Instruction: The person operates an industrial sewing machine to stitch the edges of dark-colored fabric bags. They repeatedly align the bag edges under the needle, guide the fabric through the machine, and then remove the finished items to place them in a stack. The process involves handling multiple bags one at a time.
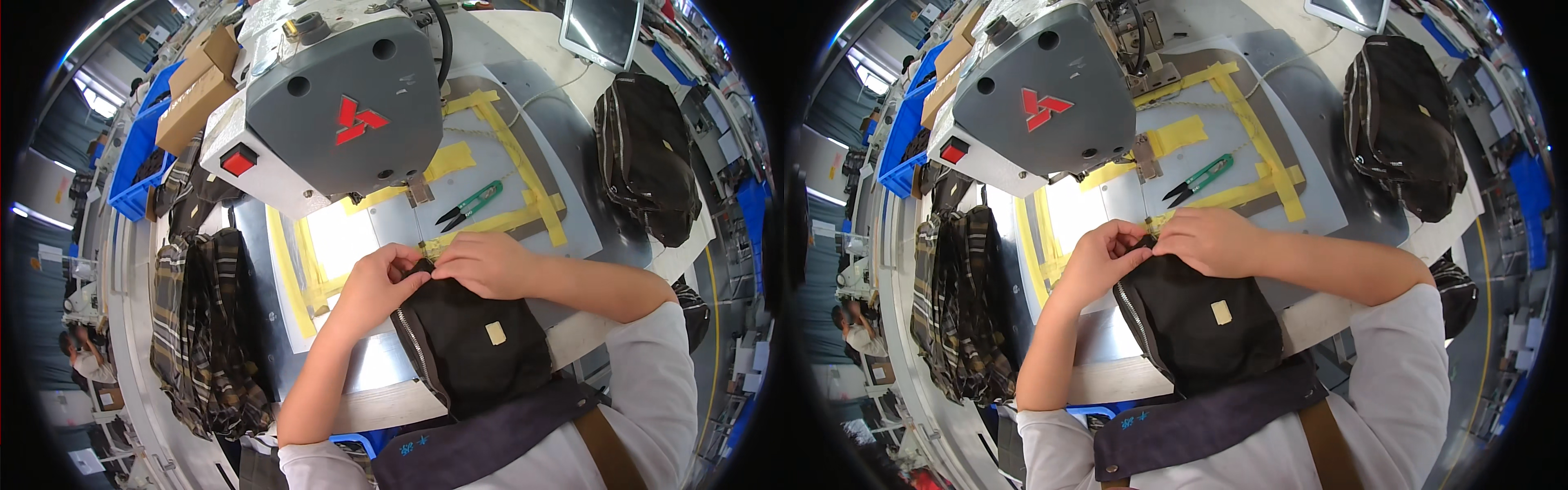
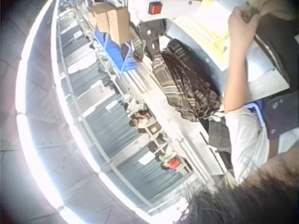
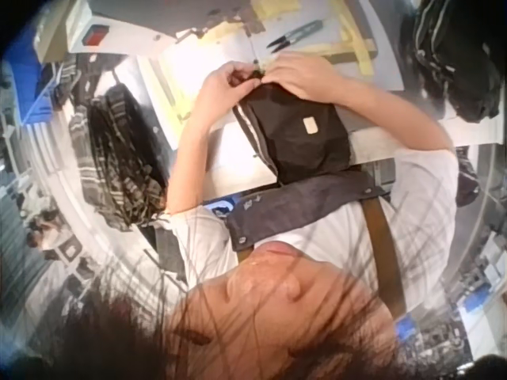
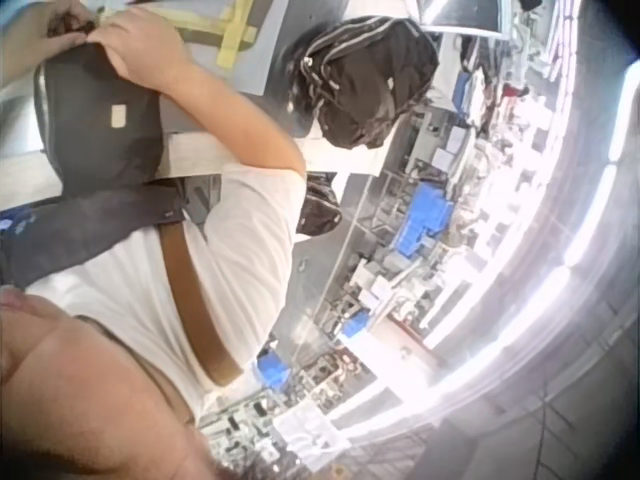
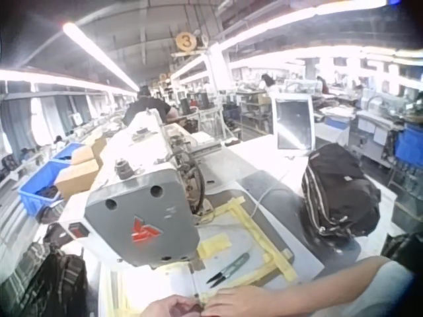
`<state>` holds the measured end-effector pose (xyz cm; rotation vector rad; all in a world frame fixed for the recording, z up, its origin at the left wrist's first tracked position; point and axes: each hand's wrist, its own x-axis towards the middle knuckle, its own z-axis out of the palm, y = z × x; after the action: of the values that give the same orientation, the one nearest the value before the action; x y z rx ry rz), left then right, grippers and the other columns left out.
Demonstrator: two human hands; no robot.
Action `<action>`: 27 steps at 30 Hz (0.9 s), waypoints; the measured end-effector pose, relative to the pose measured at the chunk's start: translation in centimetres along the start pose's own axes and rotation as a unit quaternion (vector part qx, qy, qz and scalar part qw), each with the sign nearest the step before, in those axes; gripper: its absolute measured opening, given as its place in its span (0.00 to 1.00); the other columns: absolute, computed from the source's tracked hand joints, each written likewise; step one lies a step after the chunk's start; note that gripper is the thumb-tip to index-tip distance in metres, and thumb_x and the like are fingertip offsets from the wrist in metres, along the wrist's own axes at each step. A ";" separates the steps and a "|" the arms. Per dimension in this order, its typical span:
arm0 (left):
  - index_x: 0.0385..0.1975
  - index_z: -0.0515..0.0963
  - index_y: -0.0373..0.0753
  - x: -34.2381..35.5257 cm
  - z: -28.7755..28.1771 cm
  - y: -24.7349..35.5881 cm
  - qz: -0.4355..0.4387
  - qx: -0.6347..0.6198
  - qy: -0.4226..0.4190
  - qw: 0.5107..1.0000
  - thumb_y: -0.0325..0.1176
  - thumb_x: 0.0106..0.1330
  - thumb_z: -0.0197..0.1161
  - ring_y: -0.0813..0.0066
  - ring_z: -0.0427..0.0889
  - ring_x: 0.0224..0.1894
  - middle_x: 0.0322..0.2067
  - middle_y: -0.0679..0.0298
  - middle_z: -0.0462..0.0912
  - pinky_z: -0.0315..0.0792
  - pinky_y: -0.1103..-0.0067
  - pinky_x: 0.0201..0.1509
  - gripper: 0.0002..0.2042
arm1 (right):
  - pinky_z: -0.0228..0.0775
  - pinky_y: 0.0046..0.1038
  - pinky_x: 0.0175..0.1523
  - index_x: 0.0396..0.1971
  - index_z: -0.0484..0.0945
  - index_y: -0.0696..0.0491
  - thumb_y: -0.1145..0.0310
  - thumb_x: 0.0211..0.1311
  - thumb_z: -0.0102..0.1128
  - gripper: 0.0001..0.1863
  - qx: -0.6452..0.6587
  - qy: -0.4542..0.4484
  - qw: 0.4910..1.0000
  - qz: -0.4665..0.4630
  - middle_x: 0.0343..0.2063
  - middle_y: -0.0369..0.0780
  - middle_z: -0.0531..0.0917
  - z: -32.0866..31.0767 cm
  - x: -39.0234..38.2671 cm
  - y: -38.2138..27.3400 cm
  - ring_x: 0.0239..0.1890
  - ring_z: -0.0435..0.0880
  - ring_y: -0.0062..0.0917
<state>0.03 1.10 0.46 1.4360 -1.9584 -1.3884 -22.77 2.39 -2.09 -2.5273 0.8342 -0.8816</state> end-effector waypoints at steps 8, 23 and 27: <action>0.38 0.79 0.33 0.2 -0.3 -1.0 -0.022 -0.086 -0.005 0.996 0.33 0.57 0.69 0.82 0.71 0.27 0.28 0.67 0.75 0.69 0.83 0.34 0.14 | 0.72 0.31 0.46 0.39 0.79 0.52 0.76 0.52 0.59 0.12 -0.185 -0.003 0.982 0.032 0.40 0.35 0.79 -3.4 0.2 5.2 0.43 0.78 0.33; 0.36 0.80 0.33 -0.2 0.1 -0.6 0.041 -0.040 0.014 0.998 0.33 0.60 0.65 0.78 0.75 0.24 0.22 0.62 0.80 0.71 0.80 0.32 0.10 | 0.69 0.28 0.39 0.28 0.74 0.50 0.59 0.53 0.63 0.12 -0.341 -0.107 0.926 -0.121 0.30 0.35 0.75 -4.9 6.2 2.7 0.34 0.77 0.25; 0.34 0.80 0.32 -0.2 -0.1 -0.5 0.046 -0.040 0.008 0.998 0.33 0.60 0.65 0.79 0.74 0.23 0.20 0.62 0.79 0.70 0.80 0.32 0.10 | 0.70 0.28 0.38 0.28 0.74 0.51 0.57 0.55 0.62 0.13 -0.328 -0.111 0.927 -0.146 0.28 0.35 0.76 -3.3 6.3 3.7 0.33 0.78 0.25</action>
<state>0.43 1.17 0.12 1.3000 -1.9117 -1.3946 -22.45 -4.81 1.50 -3.3244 0.7823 -0.4068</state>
